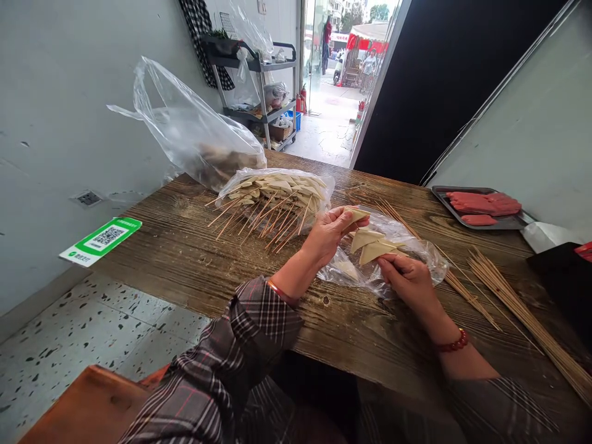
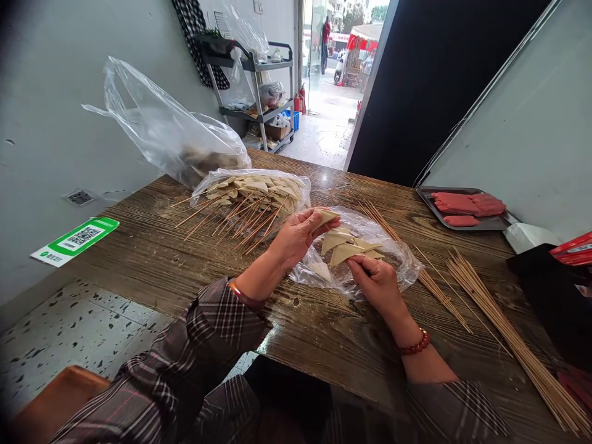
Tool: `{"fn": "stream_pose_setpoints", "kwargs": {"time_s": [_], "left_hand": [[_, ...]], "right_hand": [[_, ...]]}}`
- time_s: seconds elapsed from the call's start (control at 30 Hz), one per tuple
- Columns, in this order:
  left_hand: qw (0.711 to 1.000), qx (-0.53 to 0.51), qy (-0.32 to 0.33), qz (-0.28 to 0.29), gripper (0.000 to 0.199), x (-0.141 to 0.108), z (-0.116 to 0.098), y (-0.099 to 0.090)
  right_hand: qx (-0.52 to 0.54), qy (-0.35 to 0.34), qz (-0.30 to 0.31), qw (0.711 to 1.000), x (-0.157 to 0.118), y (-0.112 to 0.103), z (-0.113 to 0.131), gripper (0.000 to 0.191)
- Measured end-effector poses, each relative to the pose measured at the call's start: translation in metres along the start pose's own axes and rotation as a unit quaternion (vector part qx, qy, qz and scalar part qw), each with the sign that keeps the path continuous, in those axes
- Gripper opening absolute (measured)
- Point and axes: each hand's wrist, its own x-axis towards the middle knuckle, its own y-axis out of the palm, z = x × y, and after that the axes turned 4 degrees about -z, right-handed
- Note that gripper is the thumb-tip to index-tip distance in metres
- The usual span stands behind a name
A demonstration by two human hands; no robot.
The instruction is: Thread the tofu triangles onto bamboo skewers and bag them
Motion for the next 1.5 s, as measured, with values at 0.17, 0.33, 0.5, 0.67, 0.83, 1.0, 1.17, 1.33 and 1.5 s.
{"fn": "stream_pose_setpoints", "kwargs": {"time_s": [0.17,0.33,0.5,0.67,0.83,1.0,1.17,1.33,1.5], "left_hand": [[1.000,0.008,-0.010,0.002,0.031,0.000,0.003,0.000],[1.000,0.022,-0.019,-0.001,0.033,-0.001,0.006,0.002],[0.998,0.042,-0.032,0.017,0.038,-0.004,0.011,0.005],[0.998,0.016,-0.060,-0.018,0.038,-0.001,0.008,0.003],[0.995,0.016,-0.091,-0.034,0.040,0.001,0.005,0.002],[0.994,0.055,-0.092,-0.004,0.040,0.001,0.005,0.000],[0.995,0.060,-0.072,-0.035,0.038,0.004,0.005,-0.007],[0.995,0.054,-0.071,-0.042,0.040,0.005,0.011,-0.009],[0.997,0.024,-0.057,-0.039,0.045,0.003,0.011,-0.008]], "right_hand": [[-0.006,-0.003,-0.008,1.000,0.000,0.001,0.003,0.029],[-0.006,-0.004,-0.015,1.000,0.002,0.003,0.004,0.029],[0.000,0.006,-0.018,1.000,0.001,0.004,0.007,0.029],[-0.004,0.012,-0.020,1.000,0.002,0.005,0.010,0.028],[0.006,0.006,-0.013,1.000,0.003,0.006,0.010,0.031],[0.011,0.022,0.019,1.000,0.004,0.004,0.010,0.031],[0.003,-0.004,0.012,1.000,0.004,0.004,0.011,0.030],[-0.008,-0.018,-0.012,1.000,0.002,0.008,0.007,0.029],[-0.027,-0.010,0.034,0.999,0.004,0.004,-0.004,0.030]]}}
